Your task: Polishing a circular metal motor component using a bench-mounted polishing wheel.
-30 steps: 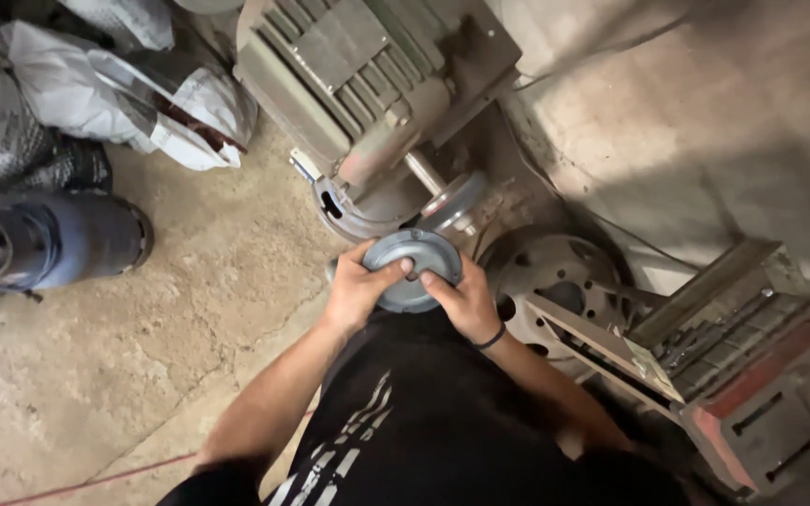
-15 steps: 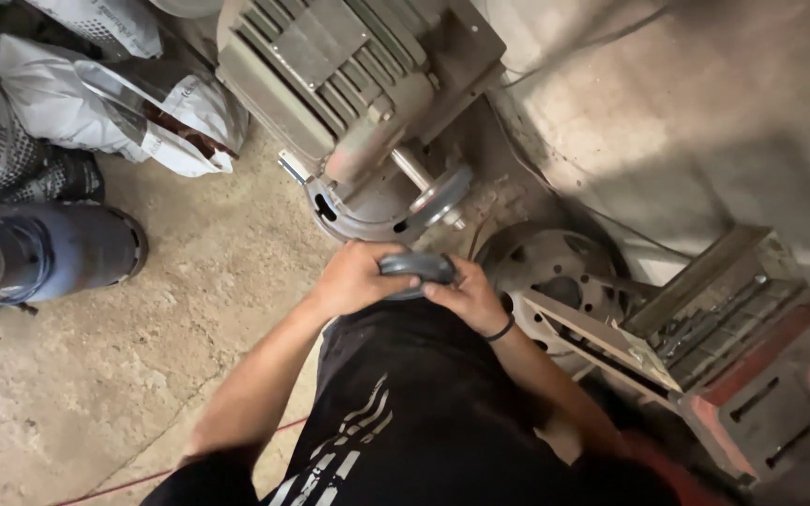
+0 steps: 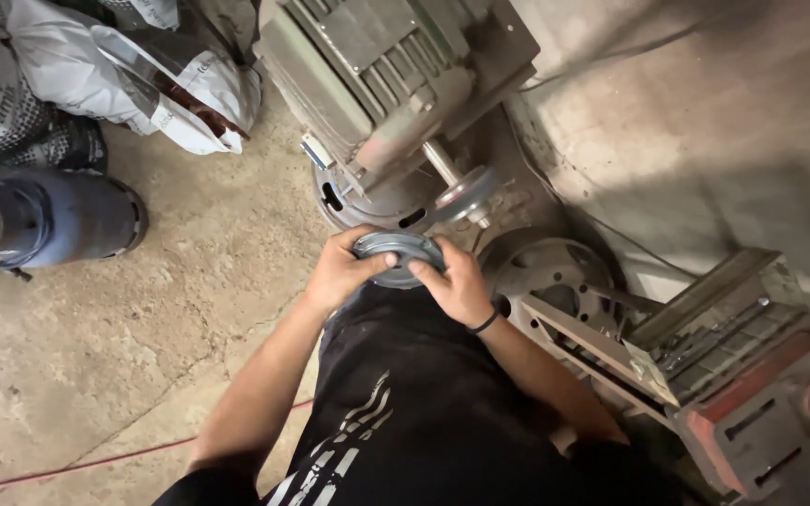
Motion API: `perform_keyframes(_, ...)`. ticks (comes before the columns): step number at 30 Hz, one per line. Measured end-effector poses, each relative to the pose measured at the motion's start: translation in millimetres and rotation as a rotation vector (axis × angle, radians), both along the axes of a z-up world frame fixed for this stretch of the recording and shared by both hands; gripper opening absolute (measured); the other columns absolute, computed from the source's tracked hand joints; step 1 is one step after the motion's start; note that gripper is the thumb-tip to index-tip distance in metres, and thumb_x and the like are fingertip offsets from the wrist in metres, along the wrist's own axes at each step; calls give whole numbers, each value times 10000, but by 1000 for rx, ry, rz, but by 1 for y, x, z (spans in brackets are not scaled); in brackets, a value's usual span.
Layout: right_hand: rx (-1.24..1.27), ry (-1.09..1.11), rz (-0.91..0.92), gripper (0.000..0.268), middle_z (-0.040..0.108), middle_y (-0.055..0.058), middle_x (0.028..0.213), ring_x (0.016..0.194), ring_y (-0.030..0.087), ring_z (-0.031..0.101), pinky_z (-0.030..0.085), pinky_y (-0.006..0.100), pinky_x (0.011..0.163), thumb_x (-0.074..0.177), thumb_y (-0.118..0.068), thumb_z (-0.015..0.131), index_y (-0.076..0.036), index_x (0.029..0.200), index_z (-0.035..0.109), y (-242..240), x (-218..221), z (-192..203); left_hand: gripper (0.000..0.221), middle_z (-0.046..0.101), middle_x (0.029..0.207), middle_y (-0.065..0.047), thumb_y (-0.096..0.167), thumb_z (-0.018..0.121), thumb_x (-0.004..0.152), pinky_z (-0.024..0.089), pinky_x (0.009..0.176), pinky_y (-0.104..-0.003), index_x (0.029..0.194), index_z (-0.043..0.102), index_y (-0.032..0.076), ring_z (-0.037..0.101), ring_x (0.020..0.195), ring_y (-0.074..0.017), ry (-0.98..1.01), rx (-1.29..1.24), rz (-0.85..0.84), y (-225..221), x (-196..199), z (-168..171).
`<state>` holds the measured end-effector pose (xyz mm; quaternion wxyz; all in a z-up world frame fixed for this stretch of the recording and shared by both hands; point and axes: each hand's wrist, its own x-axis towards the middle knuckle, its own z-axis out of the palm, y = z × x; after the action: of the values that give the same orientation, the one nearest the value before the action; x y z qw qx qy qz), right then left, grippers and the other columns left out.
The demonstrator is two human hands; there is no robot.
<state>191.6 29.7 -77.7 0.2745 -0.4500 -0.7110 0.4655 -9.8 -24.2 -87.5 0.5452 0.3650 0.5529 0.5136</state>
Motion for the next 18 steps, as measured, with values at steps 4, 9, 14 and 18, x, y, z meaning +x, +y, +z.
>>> perform_keyframes(4,-20,-2,-28,279,551,30,568,539,140,526,421,296,472,841,-281,811,-50,897,664,10,-5,15,336,661,813,-7,121,932,692,459,649,-232,978,760,85,573,760,-98,-124,-13,160,2,10,-19)
perform_keyframes(9,-93,30,-122,247,581,22,596,578,125,540,447,289,524,824,-275,823,-80,847,673,16,-6,17,310,620,733,6,97,935,668,452,575,-208,923,759,84,559,668,-73,-221,-15,336,10,32,-15)
perform_keyframes(14,-171,145,-221,261,607,26,590,570,116,533,455,277,520,772,-252,883,-68,793,700,19,-19,19,274,555,701,29,90,906,693,430,553,-198,898,724,72,535,637,-73,-318,-17,481,7,47,-26)
perform_keyframes(18,-239,209,-286,258,640,-15,651,608,92,550,475,252,559,756,-247,898,-74,817,717,11,-22,21,273,559,674,24,81,905,685,440,540,-200,876,710,83,551,609,-70,-338,-7,530,2,51,-30)
